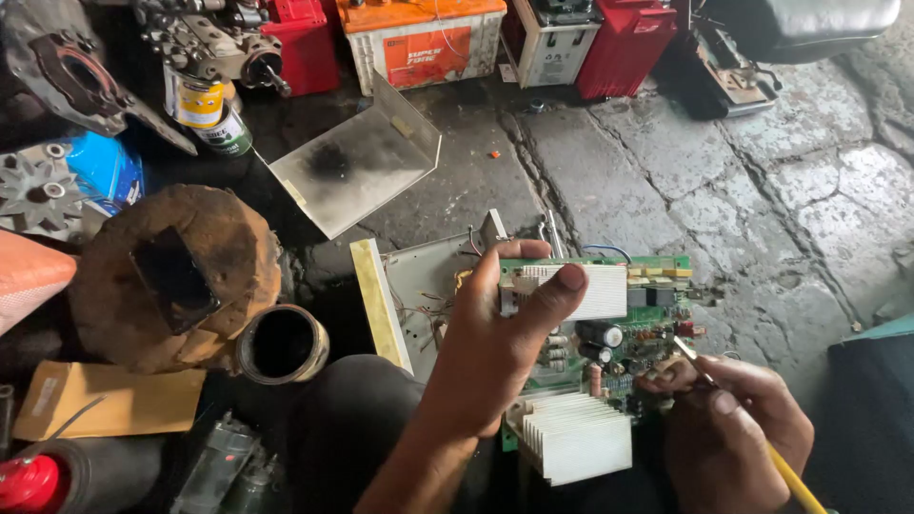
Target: Inspecting and probing a printed circuit board with a screwdriver in a workshop.
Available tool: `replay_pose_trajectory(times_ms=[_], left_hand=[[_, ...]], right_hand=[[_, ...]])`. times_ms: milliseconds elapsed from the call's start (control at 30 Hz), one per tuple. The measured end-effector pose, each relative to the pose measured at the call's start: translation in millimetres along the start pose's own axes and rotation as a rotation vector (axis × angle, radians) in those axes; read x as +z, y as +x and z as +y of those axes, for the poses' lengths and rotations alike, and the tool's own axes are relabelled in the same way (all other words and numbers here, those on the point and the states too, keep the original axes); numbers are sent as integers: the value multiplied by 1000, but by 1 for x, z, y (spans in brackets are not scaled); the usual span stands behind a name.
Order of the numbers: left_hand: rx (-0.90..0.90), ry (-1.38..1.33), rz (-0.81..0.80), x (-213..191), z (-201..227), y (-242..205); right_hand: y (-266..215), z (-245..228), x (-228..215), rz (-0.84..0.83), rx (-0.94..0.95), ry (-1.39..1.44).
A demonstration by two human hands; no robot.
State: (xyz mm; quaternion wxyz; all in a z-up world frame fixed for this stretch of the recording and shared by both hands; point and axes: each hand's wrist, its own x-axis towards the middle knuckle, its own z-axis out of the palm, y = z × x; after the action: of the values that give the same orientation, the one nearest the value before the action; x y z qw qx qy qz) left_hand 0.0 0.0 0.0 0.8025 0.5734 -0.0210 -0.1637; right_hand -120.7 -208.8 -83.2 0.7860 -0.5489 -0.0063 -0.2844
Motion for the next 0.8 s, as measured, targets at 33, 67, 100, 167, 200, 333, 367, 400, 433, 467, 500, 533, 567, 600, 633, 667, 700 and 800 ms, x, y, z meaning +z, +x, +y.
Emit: replay_pose_trajectory(times_ms=[33,67,100,167,200,333,367,400,433,467,500,533,567,600,633,667,700,800], left_hand=[[-1,1,0,0,-1,1],[-5,-55,-33,0,-2,2],[-8,-111,-64,-1,-2,3],[8,-125,-80,-1,-3,3],[23,-139,-97,-1,-3,2],[2,-198,-121,-4,-6,2],[10,-164,-126,-5,-6,2],[18,-130,-130,-6,-6,1],[16,-129,-129,-6,-6,1],[22,-155,-150,-6,-6,1],[26,-183,-170,-6,-6,1],[23,-182,-169,-5,-4,0],[5,-175,-177,-5,-1,-1],[-13,-167,-185,-5,1,-1],[-13,-167,-184,-5,1,-1],[3,-187,-200,-5,0,-1],[21,-208,-215,-6,-1,-1],[9,-198,-217,-5,2,-2]], right_hand=[[1,1,-2,1,0,0],[1,3,-4,-55,-26,48],[3,5,-5,-112,-51,97],[2,1,-5,-111,-34,107],[1,0,-5,-110,-16,115],[0,4,-14,-122,-51,34],[0,4,-14,-126,-51,50],[0,4,-15,-129,-50,67],[0,4,-15,-128,-48,67],[0,4,-15,-129,-47,62],[0,4,-16,-129,-44,56],[0,3,-16,-128,-42,55],[0,2,-16,-130,-48,35],[0,1,-16,-133,-53,14],[-1,2,-17,-133,-52,14],[-1,2,-18,-136,-46,40],[-1,2,-18,-140,-41,66],[0,-4,-8,-92,-17,71]])
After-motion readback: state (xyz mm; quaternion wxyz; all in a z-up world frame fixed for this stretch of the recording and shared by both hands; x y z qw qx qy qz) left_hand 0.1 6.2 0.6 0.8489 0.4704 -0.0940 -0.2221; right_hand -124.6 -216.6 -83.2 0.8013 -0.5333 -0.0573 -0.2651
